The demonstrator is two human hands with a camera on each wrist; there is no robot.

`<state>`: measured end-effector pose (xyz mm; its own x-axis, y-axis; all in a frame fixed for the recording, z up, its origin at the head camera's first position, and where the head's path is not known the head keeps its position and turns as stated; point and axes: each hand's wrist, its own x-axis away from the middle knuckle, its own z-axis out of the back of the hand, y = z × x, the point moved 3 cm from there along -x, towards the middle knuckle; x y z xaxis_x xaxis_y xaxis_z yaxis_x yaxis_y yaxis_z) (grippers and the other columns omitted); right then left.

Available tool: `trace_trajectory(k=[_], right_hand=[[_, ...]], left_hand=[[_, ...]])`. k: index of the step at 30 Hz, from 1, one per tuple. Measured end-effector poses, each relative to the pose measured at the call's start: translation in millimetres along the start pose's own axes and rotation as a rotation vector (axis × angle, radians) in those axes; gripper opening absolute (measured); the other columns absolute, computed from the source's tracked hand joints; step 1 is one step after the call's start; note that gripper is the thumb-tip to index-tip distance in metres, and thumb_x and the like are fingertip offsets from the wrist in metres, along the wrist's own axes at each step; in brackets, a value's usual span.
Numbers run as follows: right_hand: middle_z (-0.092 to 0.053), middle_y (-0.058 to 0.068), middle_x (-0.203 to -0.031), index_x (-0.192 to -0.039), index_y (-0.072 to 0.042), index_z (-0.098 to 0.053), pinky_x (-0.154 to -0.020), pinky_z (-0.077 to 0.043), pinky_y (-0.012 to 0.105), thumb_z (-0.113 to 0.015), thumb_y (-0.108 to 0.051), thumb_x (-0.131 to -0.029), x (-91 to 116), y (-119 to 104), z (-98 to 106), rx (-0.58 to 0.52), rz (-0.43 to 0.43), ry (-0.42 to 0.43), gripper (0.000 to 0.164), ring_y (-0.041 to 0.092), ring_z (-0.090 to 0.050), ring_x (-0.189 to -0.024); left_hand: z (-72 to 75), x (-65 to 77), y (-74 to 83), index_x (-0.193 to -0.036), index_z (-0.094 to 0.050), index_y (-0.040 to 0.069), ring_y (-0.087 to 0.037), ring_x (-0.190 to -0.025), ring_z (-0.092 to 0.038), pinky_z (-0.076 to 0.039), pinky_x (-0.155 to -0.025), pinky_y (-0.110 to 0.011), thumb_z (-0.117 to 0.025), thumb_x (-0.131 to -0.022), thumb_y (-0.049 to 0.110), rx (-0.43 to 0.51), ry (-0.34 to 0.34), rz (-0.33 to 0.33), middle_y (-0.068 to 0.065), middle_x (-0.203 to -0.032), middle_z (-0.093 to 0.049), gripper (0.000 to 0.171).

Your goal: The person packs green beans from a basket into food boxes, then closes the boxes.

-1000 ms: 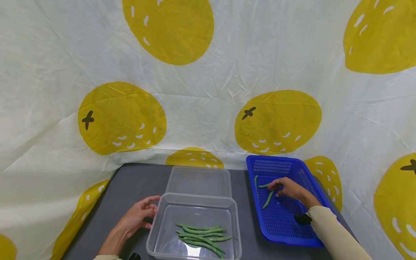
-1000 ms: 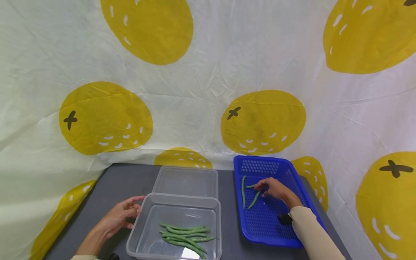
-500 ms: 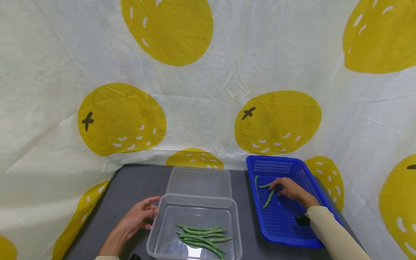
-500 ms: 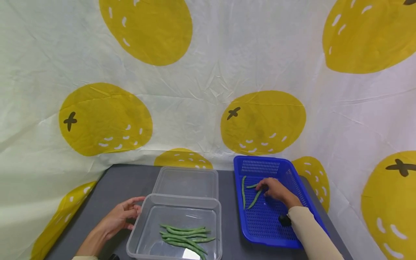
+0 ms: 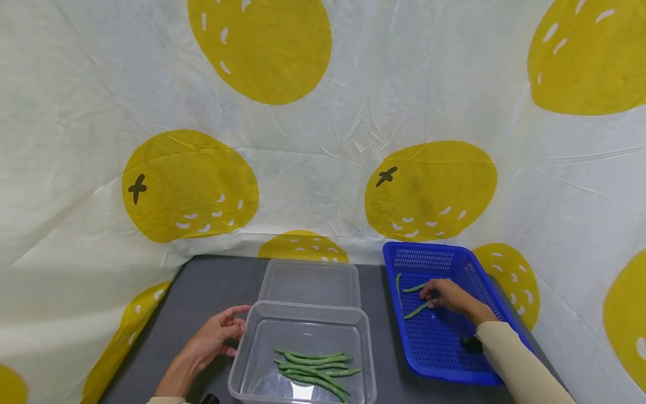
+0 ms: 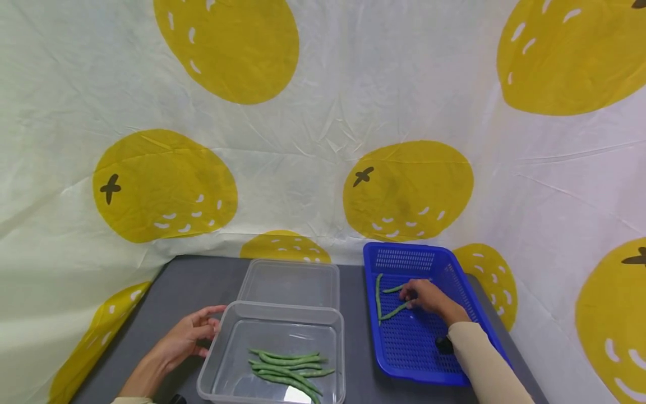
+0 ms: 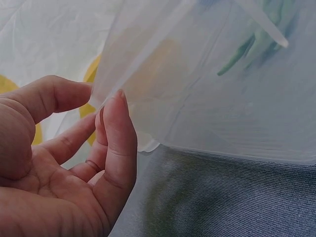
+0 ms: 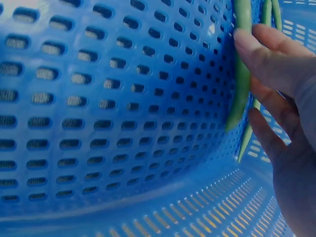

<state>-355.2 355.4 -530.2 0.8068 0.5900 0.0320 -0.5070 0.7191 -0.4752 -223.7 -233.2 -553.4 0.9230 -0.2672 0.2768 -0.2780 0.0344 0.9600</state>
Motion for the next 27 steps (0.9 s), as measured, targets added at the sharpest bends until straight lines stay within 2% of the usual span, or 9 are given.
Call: trace_trajectory(k=[4, 7, 14, 20, 23, 27], right_hand=[[-0.069, 0.010, -0.097, -0.099, 0.000, -0.072, -0.074, -0.056, 0.035, -0.078, 0.003, -0.081, 2.9, 1.3, -0.5, -0.081, -0.043, -0.064, 0.019, 0.023, -0.065, -0.085], [-0.070, 0.005, -0.092, -0.097, -0.003, -0.073, -0.073, -0.055, 0.029, -0.077, 0.002, -0.083, 6.1, 4.5, 0.0, -0.094, -0.075, -0.094, 0.015, 0.016, -0.063, -0.082], [-0.071, 0.004, -0.092, -0.096, -0.005, -0.073, -0.077, -0.056, 0.034, -0.072, -0.001, -0.089, 14.3, -5.9, 8.6, -0.049, -0.071, -0.125, 0.008, 0.012, -0.062, -0.082], [-0.070, 0.000, -0.091, -0.095, -0.009, -0.072, -0.078, -0.055, 0.034, -0.071, -0.005, -0.091, 19.3, -17.5, 18.6, 0.015, 0.019, -0.089, 0.006, 0.009, -0.061, -0.084], [-0.070, 0.000, -0.090, -0.095, -0.009, -0.072, -0.076, -0.055, 0.034, -0.070, -0.004, -0.092, 21.9, -22.5, 23.5, 0.029, 0.070, -0.069, 0.006, 0.011, -0.062, -0.084], [-0.071, 0.002, -0.094, -0.098, -0.008, -0.072, -0.076, -0.056, 0.034, -0.068, -0.002, -0.093, 25.3, -29.3, 30.5, 0.046, 0.096, -0.049, 0.009, 0.016, -0.065, -0.087]], left_hand=[[-0.3, 0.5, -0.3, -0.154, -0.036, 0.004, -0.020, -0.089, -0.060, -0.056, -0.061, -0.035, -0.061, -0.096, 0.009, 0.007, 0.000, -0.001, -0.001, -0.100, -0.061, 0.063], [-1.0, 0.7, -0.5, -0.154, -0.037, 0.003, -0.020, -0.089, -0.061, -0.056, -0.060, -0.035, -0.061, -0.095, 0.009, 0.009, 0.000, 0.000, -0.002, -0.100, -0.061, 0.063], [0.2, -0.1, 0.4, -0.154, -0.035, 0.003, -0.020, -0.089, -0.062, -0.056, -0.061, -0.036, -0.060, -0.095, 0.009, 0.006, -0.004, -0.008, -0.002, -0.100, -0.061, 0.065], [0.6, -0.6, 0.5, -0.154, -0.036, 0.003, -0.020, -0.088, -0.061, -0.056, -0.061, -0.036, -0.062, -0.096, 0.010, 0.002, -0.001, -0.017, -0.002, -0.100, -0.061, 0.064], [0.6, -0.4, 0.2, -0.154, -0.036, 0.003, -0.020, -0.088, -0.061, -0.056, -0.060, -0.035, -0.062, -0.095, 0.008, 0.005, -0.002, -0.016, -0.002, -0.100, -0.061, 0.064], [1.0, -0.3, 0.3, -0.154, -0.036, 0.002, -0.019, -0.088, -0.061, -0.056, -0.060, -0.035, -0.062, -0.096, 0.009, 0.011, -0.005, -0.017, -0.001, -0.099, -0.061, 0.064]])
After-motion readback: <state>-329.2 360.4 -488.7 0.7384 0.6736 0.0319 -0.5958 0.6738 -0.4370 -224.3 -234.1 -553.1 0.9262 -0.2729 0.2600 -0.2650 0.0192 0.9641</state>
